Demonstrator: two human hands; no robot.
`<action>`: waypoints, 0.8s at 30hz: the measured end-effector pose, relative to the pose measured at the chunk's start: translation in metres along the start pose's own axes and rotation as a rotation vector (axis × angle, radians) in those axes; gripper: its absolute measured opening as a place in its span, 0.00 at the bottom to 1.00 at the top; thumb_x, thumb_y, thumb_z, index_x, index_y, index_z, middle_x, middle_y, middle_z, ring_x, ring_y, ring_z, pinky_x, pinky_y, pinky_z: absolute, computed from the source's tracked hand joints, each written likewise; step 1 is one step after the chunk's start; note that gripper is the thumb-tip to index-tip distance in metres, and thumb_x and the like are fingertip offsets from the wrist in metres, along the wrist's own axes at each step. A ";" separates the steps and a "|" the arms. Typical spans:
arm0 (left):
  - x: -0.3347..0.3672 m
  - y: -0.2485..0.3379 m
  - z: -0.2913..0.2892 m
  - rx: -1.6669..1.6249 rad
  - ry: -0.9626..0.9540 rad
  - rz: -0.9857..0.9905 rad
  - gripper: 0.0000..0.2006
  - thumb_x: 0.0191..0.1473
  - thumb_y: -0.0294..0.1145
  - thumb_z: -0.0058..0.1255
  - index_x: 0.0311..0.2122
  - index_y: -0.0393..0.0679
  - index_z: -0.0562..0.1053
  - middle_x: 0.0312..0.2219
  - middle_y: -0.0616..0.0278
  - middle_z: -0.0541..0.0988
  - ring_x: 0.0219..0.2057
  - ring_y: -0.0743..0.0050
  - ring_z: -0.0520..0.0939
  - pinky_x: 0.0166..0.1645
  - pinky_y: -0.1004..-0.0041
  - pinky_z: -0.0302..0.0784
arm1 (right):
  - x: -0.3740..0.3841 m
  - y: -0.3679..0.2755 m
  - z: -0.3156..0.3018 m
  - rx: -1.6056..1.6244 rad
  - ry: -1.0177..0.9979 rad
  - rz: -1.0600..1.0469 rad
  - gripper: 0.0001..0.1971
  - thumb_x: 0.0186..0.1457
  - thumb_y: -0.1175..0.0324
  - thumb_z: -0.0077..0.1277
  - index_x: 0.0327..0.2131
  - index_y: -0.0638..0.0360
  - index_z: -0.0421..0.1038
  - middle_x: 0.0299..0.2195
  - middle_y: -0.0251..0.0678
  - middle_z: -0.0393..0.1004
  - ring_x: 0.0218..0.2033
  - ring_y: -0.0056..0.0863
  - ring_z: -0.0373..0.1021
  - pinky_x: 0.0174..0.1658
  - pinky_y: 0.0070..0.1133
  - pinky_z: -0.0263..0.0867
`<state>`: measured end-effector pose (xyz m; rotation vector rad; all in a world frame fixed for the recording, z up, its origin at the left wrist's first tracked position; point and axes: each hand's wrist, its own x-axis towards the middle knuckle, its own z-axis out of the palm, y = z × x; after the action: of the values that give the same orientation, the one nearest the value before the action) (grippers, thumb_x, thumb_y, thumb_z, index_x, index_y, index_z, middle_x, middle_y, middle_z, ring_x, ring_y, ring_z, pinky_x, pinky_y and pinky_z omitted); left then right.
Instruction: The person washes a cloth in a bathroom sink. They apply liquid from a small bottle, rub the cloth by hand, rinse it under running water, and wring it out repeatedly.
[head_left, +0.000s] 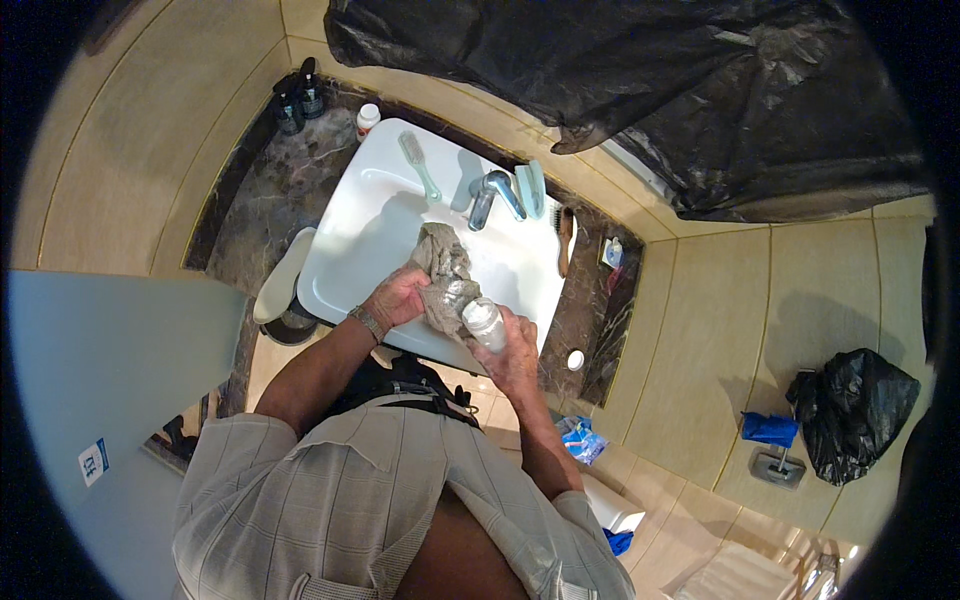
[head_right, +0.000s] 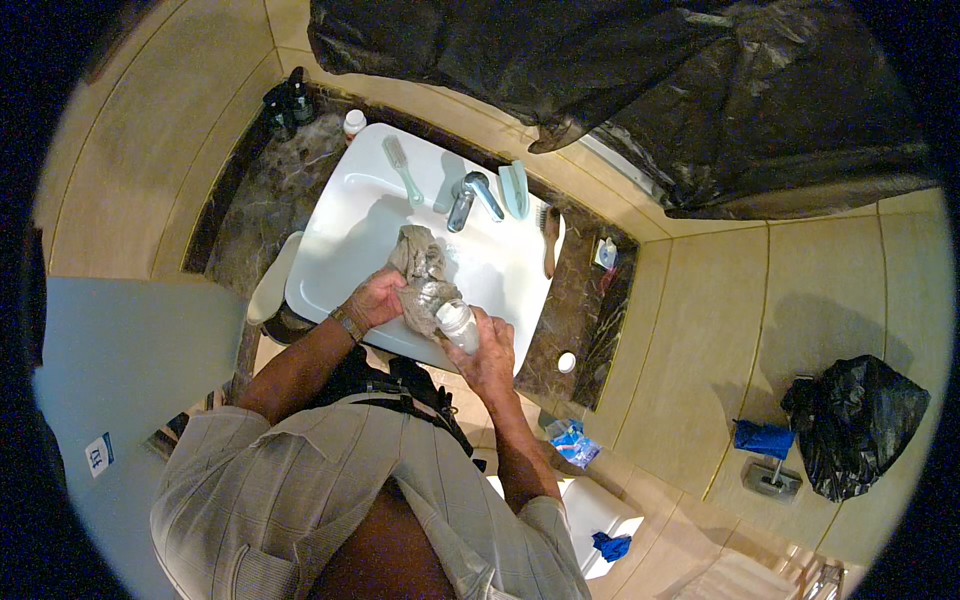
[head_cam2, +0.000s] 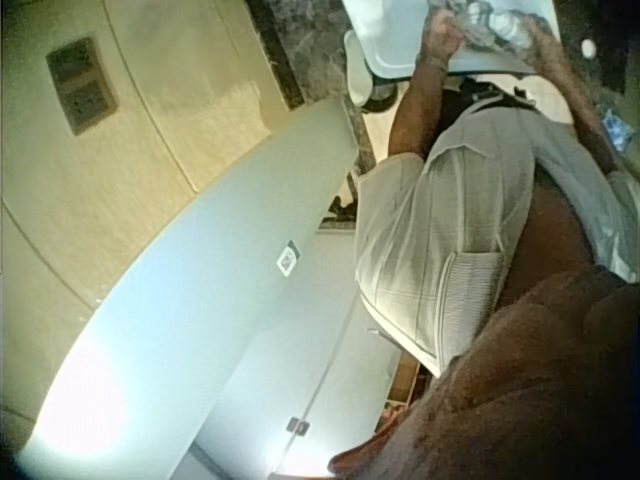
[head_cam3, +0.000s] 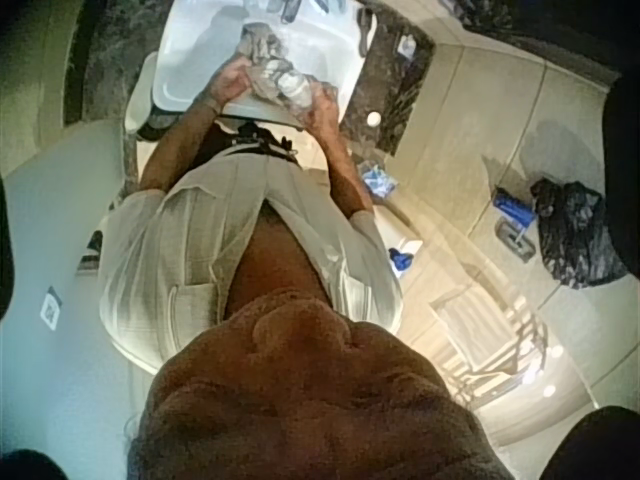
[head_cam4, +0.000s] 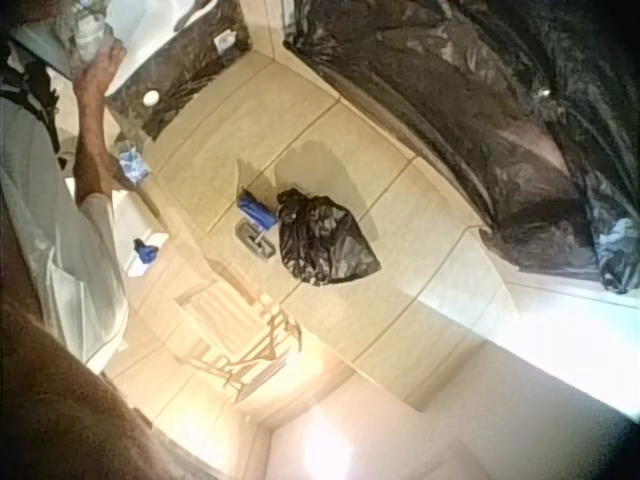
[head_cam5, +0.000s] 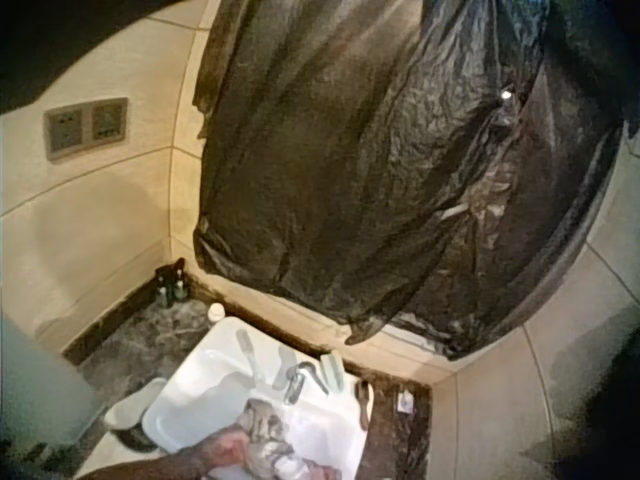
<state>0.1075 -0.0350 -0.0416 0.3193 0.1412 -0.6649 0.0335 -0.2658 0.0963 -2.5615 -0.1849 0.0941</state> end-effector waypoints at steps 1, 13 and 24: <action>0.000 -0.001 0.000 -0.010 0.011 -0.009 0.27 0.56 0.26 0.43 0.62 0.37 0.66 0.56 0.51 0.77 0.56 0.53 0.79 0.63 0.48 0.73 | -0.001 0.005 0.001 0.007 0.003 0.005 0.40 0.39 0.66 0.74 0.58 0.56 0.68 0.46 0.46 0.73 0.49 0.47 0.68 0.53 0.38 0.67; -0.002 0.002 0.016 -0.026 0.031 0.047 0.32 0.53 0.25 0.45 0.66 0.36 0.61 0.59 0.49 0.73 0.61 0.50 0.74 0.68 0.46 0.65 | 0.027 0.146 -0.041 0.604 0.544 0.300 0.32 0.48 0.73 0.70 0.55 0.60 0.65 0.46 0.35 0.75 0.45 0.27 0.72 0.50 0.26 0.70; -0.011 -0.011 0.025 0.018 0.237 0.106 0.34 0.49 0.23 0.47 0.65 0.37 0.62 0.59 0.50 0.73 0.61 0.48 0.73 0.70 0.45 0.62 | 0.020 0.384 0.010 0.725 0.935 0.657 0.35 0.45 0.69 0.75 0.53 0.61 0.64 0.48 0.39 0.74 0.48 0.31 0.72 0.52 0.30 0.71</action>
<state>0.0929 -0.0448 -0.0183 0.4203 0.3420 -0.5220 0.0951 -0.5765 -0.1220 -1.6201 0.8738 -0.6542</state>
